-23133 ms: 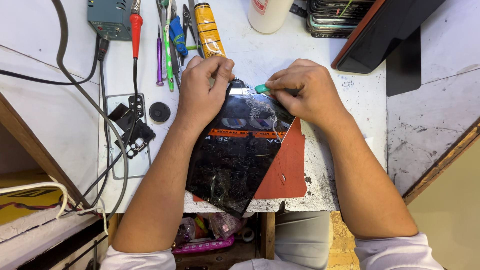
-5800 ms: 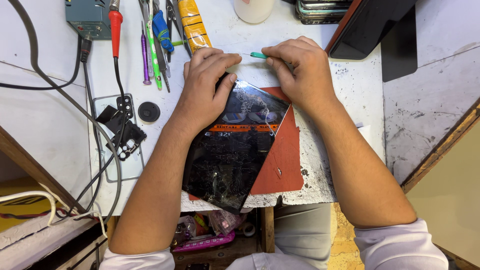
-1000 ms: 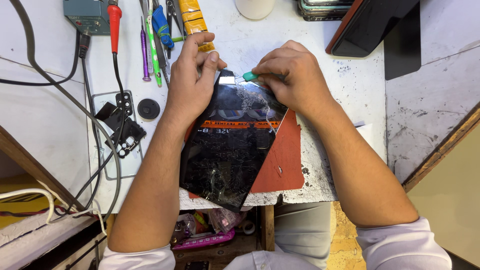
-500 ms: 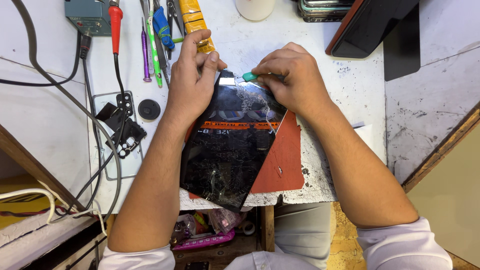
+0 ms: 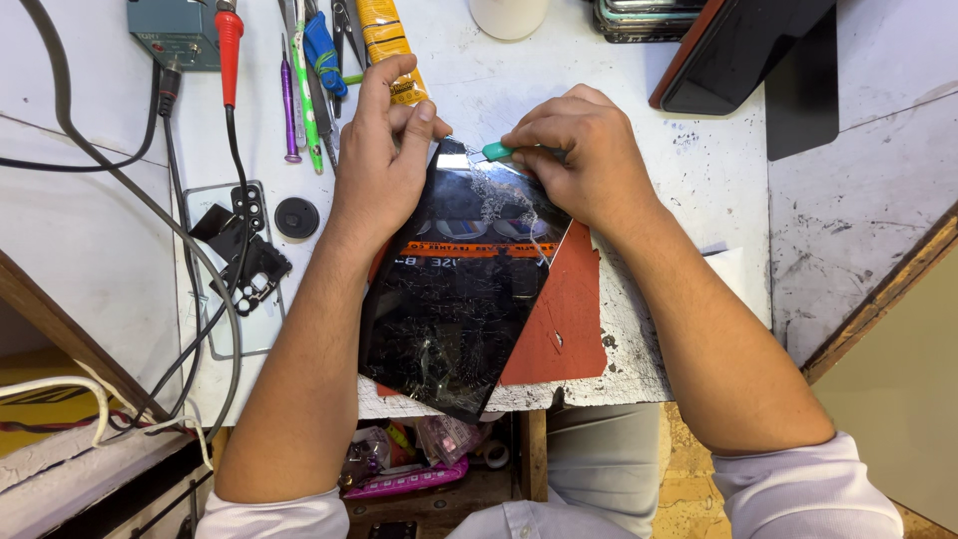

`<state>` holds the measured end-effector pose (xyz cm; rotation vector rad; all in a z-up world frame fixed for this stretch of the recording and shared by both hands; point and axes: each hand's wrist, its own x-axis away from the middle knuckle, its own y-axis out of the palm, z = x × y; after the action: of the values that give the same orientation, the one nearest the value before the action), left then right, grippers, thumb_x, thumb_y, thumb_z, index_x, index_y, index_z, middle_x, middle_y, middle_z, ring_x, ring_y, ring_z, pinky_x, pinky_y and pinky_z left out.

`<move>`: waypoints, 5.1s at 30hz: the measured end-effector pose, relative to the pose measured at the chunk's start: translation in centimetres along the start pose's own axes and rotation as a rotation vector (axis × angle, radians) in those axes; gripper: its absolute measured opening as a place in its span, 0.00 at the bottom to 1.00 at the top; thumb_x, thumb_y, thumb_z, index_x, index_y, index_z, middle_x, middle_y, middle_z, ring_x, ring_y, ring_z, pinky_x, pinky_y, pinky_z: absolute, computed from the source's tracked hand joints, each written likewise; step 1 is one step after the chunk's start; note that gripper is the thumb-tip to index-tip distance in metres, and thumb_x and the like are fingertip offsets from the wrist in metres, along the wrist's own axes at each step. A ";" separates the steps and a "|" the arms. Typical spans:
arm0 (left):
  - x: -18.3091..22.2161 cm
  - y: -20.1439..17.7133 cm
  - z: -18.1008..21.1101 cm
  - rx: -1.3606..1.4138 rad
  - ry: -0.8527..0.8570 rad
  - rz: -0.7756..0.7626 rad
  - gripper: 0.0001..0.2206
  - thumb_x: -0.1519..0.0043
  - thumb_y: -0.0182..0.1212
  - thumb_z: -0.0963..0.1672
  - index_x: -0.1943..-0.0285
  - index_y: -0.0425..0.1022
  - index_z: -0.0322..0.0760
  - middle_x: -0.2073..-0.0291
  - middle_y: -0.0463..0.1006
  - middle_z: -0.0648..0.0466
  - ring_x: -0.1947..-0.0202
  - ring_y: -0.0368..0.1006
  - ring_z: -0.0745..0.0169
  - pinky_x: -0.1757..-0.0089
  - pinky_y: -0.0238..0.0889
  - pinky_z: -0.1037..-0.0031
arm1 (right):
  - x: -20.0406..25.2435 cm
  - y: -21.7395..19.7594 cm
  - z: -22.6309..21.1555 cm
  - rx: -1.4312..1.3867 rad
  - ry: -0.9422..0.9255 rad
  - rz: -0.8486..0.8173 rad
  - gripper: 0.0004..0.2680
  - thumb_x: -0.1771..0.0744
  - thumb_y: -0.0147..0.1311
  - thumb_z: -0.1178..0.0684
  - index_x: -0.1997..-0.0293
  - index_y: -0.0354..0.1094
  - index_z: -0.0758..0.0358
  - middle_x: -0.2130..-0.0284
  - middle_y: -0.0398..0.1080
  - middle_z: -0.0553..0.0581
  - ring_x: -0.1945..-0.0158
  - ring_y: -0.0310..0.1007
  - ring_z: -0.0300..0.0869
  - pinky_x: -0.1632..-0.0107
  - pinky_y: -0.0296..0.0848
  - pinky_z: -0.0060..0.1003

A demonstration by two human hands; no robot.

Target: The person uses a green scraping tool to pry and remove the edges of a cracked tablet screen on a repair workbench.

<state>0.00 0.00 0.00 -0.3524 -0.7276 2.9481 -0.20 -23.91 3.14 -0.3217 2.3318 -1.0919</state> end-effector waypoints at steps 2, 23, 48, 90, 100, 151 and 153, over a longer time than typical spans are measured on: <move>0.0 0.0 0.1 -0.004 0.003 0.000 0.19 0.24 0.48 0.45 0.27 0.55 0.35 0.62 0.87 0.49 0.55 0.85 0.60 0.49 0.72 0.68 | 0.0 -0.1 0.0 0.000 -0.006 0.008 0.06 0.38 0.68 0.61 0.60 0.81 0.59 0.63 0.79 0.51 0.56 0.73 0.44 0.50 0.73 0.39; -0.3 -0.3 1.1 0.024 -0.050 -0.005 0.17 0.28 0.53 0.45 0.32 0.63 0.34 0.57 0.85 0.48 0.53 0.82 0.60 0.53 0.72 0.72 | -0.7 -0.4 0.4 0.015 -0.049 -0.061 0.06 0.36 0.63 0.61 0.58 0.81 0.59 0.65 0.80 0.52 0.59 0.75 0.44 0.51 0.73 0.40; 0.3 -0.3 2.7 -0.249 0.133 -0.012 0.05 0.44 0.71 0.44 0.65 0.82 0.40 0.62 0.78 0.56 0.51 0.70 0.53 0.46 0.57 0.62 | -1.0 -1.5 -1.1 -0.028 0.005 -0.074 0.09 0.39 0.61 0.62 0.58 0.80 0.60 0.66 0.79 0.54 0.59 0.75 0.47 0.52 0.74 0.41; 0.6 0.9 1.8 -0.310 0.187 0.088 0.03 0.40 0.66 0.44 0.61 0.78 0.42 0.59 0.77 0.56 0.49 0.70 0.53 0.48 0.57 0.61 | -0.8 -1.4 -0.9 -0.042 -0.007 -0.023 0.08 0.37 0.59 0.60 0.56 0.80 0.62 0.64 0.78 0.58 0.59 0.75 0.49 0.53 0.73 0.41; 0.6 0.9 1.9 -0.367 0.171 0.056 0.04 0.39 0.63 0.45 0.59 0.76 0.42 0.58 0.76 0.56 0.49 0.70 0.54 0.47 0.56 0.61 | -0.8 -1.6 -1.7 -0.038 0.066 -0.018 0.07 0.37 0.61 0.57 0.56 0.79 0.61 0.65 0.78 0.58 0.61 0.76 0.48 0.55 0.73 0.41; 0.4 -0.1 3.3 -0.344 0.187 -0.054 0.02 0.34 0.60 0.43 0.56 0.75 0.42 0.60 0.74 0.55 0.52 0.71 0.57 0.52 0.52 0.64 | -0.6 -1.9 -0.5 -0.027 0.059 0.063 0.06 0.36 0.61 0.58 0.58 0.80 0.64 0.65 0.79 0.57 0.60 0.74 0.47 0.54 0.71 0.41; 0.4 -0.3 3.4 -0.326 0.156 -0.074 0.03 0.35 0.60 0.44 0.56 0.75 0.42 0.60 0.74 0.56 0.52 0.72 0.58 0.52 0.53 0.64 | -0.6 -1.9 -0.5 -0.031 0.064 0.058 0.06 0.36 0.61 0.58 0.58 0.80 0.64 0.65 0.79 0.57 0.60 0.74 0.47 0.54 0.71 0.41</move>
<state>-1.20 -1.24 2.97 -0.5578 -1.1715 2.6918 -0.01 -24.52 5.10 -0.2323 2.4017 -1.0532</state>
